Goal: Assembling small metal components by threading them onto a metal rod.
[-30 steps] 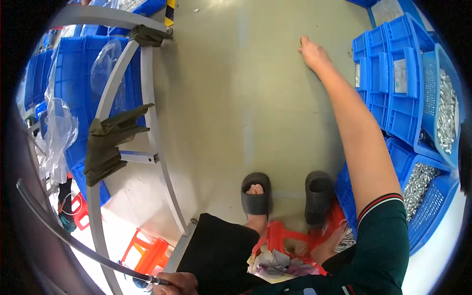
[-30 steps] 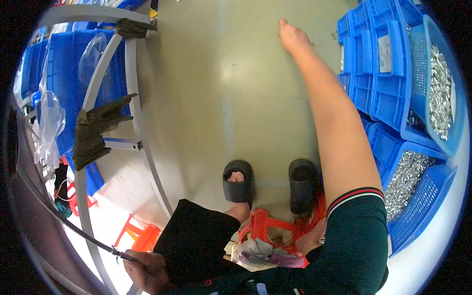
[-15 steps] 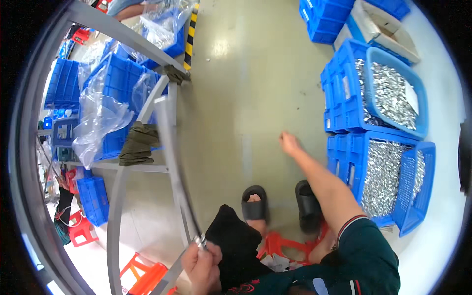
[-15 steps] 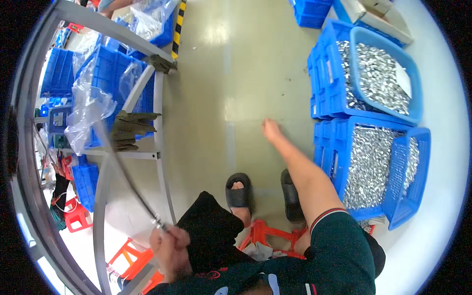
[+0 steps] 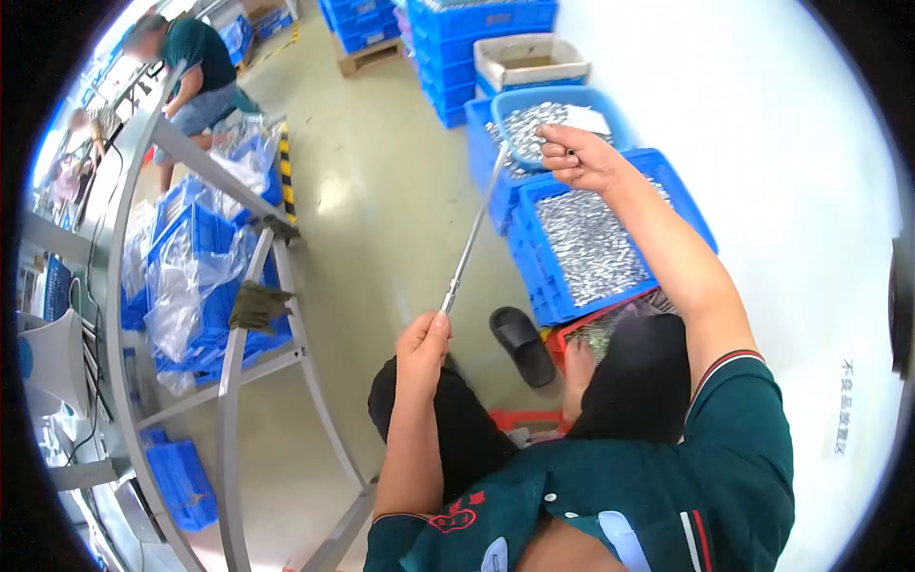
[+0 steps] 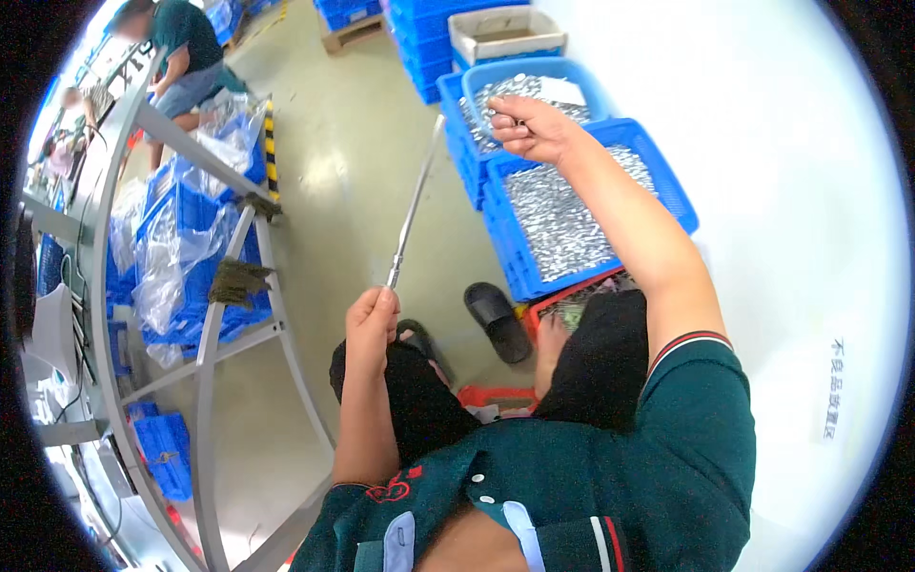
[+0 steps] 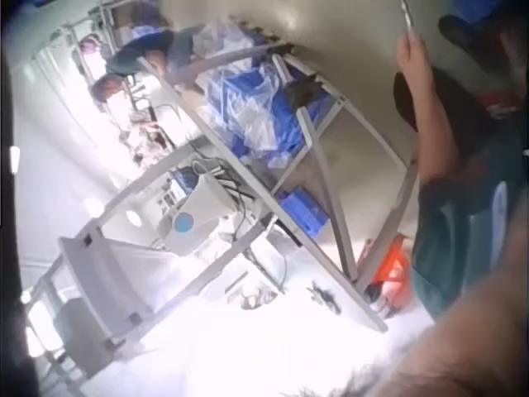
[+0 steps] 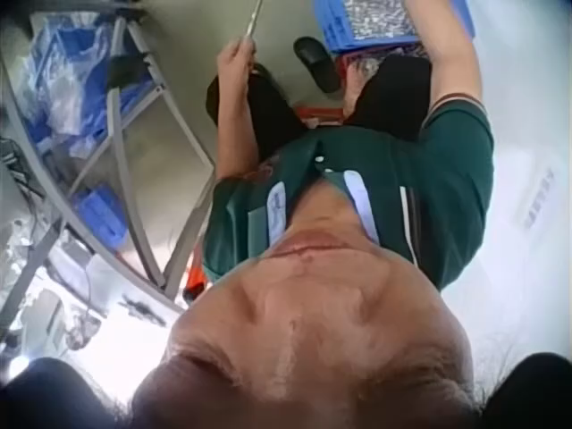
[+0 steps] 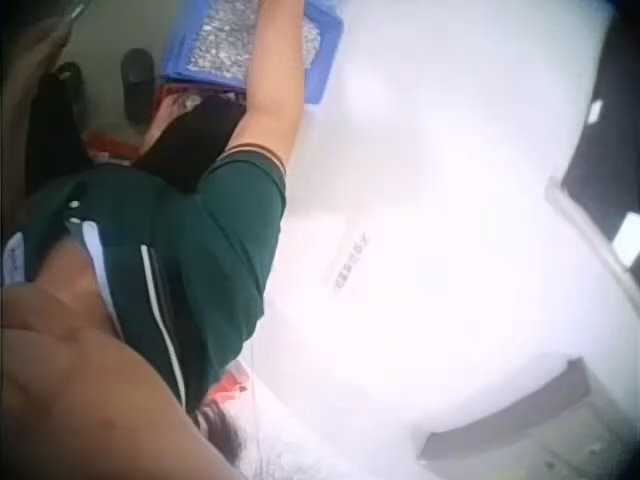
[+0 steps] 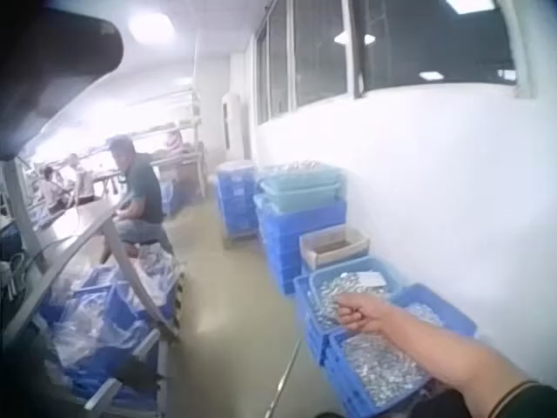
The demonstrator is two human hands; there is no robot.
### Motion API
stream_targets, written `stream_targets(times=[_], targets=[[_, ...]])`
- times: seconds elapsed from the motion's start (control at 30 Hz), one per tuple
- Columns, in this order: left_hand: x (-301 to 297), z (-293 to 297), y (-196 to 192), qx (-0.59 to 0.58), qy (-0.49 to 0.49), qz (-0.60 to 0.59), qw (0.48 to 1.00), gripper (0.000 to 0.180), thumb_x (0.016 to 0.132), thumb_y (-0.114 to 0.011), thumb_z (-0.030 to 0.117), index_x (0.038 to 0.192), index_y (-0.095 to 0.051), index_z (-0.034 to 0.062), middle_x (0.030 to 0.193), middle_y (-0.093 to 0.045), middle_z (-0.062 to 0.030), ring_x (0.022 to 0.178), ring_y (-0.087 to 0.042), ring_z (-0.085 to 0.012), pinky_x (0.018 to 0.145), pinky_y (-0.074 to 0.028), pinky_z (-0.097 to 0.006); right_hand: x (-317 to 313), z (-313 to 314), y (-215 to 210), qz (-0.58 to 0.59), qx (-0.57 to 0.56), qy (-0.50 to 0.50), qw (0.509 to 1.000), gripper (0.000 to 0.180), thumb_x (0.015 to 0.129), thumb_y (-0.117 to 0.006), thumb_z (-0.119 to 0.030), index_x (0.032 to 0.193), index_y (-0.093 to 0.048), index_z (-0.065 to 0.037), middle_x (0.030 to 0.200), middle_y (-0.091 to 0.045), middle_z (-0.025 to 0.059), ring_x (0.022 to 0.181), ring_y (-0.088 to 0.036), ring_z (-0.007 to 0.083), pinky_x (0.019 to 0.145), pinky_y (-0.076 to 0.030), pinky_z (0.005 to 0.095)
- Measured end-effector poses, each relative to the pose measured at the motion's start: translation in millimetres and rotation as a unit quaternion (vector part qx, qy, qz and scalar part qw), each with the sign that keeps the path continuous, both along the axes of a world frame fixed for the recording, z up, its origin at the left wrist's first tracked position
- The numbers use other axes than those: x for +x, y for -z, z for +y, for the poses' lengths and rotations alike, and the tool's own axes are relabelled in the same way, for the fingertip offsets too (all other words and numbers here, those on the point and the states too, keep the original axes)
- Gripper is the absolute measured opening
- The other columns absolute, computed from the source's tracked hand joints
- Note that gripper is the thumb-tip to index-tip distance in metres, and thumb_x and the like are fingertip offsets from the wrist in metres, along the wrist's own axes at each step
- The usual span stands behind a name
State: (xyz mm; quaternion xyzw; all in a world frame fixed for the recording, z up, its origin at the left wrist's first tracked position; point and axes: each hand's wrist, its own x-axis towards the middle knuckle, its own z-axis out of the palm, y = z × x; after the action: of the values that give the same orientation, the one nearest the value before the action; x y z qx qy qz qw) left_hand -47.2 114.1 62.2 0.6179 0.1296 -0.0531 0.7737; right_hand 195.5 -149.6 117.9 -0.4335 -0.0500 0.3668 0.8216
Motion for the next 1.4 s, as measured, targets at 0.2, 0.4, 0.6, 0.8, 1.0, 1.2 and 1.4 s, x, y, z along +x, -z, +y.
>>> stream_targets(times=[0.2,0.4,0.6,0.8,1.0,1.2,1.4], targets=[[15,-45,14,0.043,0.100,-0.041,0.993,0.029,0.088,-0.050,0.028,0.067,-0.047,0.0080,0.051,-0.033,0.0078,0.043,-0.026,-0.0009,0.039,-0.018,-0.018,-67,-76,-36,-0.003,0.144,0.047,0.988,0.011,0.088,-0.049,-0.017,0.091,-0.054,-0.007,0.060,-0.040,-0.0034,0.044,-0.030,0.0015,0.035,-0.024,0.0144],[30,-77,21,0.081,0.159,-0.074,0.981,0.030,0.087,-0.051,0.030,0.066,-0.047,0.0085,0.051,-0.033,0.0078,0.042,-0.027,-0.0012,0.039,-0.019,-0.018,-99,-109,-31,0.023,0.180,0.062,0.981,0.012,0.088,-0.049,-0.016,0.090,-0.056,-0.005,0.060,-0.039,-0.0028,0.045,-0.030,0.0015,0.035,-0.021,0.0137],[40,-87,24,0.097,0.187,-0.060,0.976,0.032,0.086,-0.053,0.031,0.066,-0.050,0.0059,0.053,-0.034,0.0069,0.049,-0.029,-0.0031,0.044,-0.023,-0.020,-105,-119,-19,0.041,0.197,0.071,0.977,0.012,0.088,-0.050,-0.015,0.090,-0.055,-0.004,0.059,-0.039,-0.0025,0.045,-0.029,0.0012,0.035,-0.020,0.0135],[49,-101,29,0.116,0.195,-0.079,0.971,0.030,0.087,-0.051,0.031,0.068,-0.050,0.0075,0.052,-0.035,0.0074,0.044,-0.028,-0.0021,0.040,-0.021,-0.019,-100,-135,-7,0.088,0.242,0.063,0.964,0.012,0.087,-0.050,-0.015,0.089,-0.054,-0.003,0.059,-0.038,-0.0026,0.044,-0.029,0.0011,0.033,-0.019,0.0132],[57,-110,29,0.189,0.160,-0.129,0.960,0.029,0.086,-0.053,0.028,0.070,-0.053,0.0044,0.056,-0.037,0.0064,0.052,-0.032,-0.0035,0.046,-0.026,-0.021,-96,-141,-17,0.065,0.111,0.110,0.986,0.011,0.085,-0.054,-0.015,0.079,-0.050,-0.008,0.056,-0.039,-0.0031,0.041,-0.029,0.0001,0.031,-0.018,0.0132],[67,-111,25,0.211,0.143,-0.153,0.955,0.029,0.086,-0.054,0.027,0.069,-0.053,0.0031,0.058,-0.039,0.0054,0.055,-0.034,-0.0047,0.048,-0.028,-0.022,-90,-143,-23,0.055,0.090,0.088,0.990,0.010,0.085,-0.053,-0.015,0.085,-0.050,-0.005,0.052,-0.038,-0.0035,0.039,-0.029,0.0002,0.031,-0.020,0.0137],[78,-115,27,0.193,0.141,-0.146,0.960,0.029,0.086,-0.053,0.027,0.069,-0.052,0.0038,0.056,-0.038,0.0059,0.053,-0.033,-0.0036,0.047,-0.026,-0.021,-89,-112,-31,-0.019,-0.034,0.175,0.984,0.021,0.088,-0.050,-0.019,0.096,-0.053,0.000,0.054,-0.035,-0.0039,0.040,-0.028,0.0015,0.033,-0.021,0.0145]])
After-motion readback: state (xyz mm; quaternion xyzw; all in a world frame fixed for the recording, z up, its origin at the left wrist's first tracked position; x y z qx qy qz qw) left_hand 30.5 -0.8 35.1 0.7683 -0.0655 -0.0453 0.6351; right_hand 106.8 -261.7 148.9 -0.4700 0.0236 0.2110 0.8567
